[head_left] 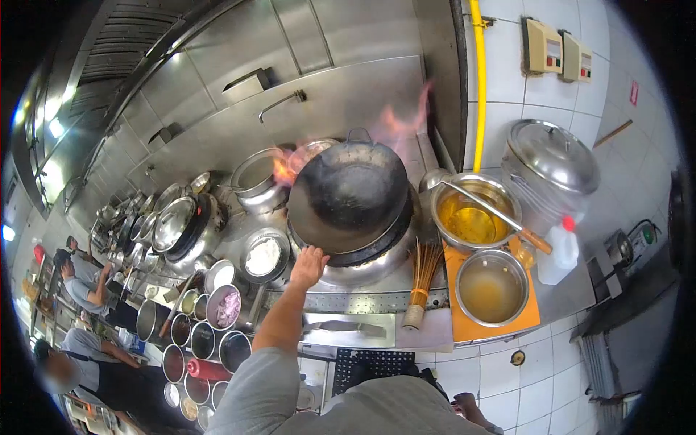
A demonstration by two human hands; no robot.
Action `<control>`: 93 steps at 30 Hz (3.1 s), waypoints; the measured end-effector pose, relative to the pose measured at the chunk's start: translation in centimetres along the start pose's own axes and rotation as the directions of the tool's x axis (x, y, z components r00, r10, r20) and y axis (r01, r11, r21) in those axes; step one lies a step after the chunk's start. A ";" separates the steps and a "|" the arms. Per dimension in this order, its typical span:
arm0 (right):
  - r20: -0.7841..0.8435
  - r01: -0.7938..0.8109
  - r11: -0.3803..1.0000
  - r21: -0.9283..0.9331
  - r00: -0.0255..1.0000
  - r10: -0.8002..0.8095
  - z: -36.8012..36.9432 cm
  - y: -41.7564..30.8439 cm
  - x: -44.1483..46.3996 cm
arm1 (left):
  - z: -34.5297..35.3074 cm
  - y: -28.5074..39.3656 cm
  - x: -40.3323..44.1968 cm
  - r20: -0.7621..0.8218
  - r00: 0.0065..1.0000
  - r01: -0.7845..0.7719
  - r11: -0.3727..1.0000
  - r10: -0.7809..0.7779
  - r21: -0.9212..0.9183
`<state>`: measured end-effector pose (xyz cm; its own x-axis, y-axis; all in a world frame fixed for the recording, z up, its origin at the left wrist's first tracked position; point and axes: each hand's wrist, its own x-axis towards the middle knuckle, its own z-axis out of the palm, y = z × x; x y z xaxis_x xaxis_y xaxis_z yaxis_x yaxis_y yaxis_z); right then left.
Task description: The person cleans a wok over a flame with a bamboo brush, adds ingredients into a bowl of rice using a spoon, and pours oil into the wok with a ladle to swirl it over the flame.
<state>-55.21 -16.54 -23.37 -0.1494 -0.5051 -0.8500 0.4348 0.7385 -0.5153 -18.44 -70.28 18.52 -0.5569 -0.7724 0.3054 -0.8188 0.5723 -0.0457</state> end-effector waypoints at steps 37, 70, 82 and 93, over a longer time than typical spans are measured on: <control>-0.130 -0.183 0.903 -0.389 0.981 0.143 -3.2 -13.3 -6.1 | 18.2 17.9 -24.6 0.840 0.506 0.509 0.854 -0.199 -0.104; -0.179 -0.113 0.776 -0.620 0.984 0.000 0.7 -24.1 -14.7 | 34.1 20.2 -23.6 0.545 0.535 0.228 -0.511 -0.645 -0.829; 0.017 -0.030 0.852 -0.523 0.999 0.046 -4.4 -19.5 -9.2 | 31.9 20.6 -23.8 0.575 0.519 -0.040 -0.690 -0.632 -0.723; -0.086 -0.077 0.817 -0.571 0.996 0.034 0.4 -22.3 -13.2 | 37.7 20.9 -26.0 0.531 0.649 0.599 -0.066 -0.545 -0.798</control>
<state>-62.65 -26.55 -0.64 -0.2099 -0.4392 -0.8735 -0.1406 0.8977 -0.4176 -26.37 -48.60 -26.23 0.0107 -0.9592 -0.2824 -0.1679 -0.2801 0.9452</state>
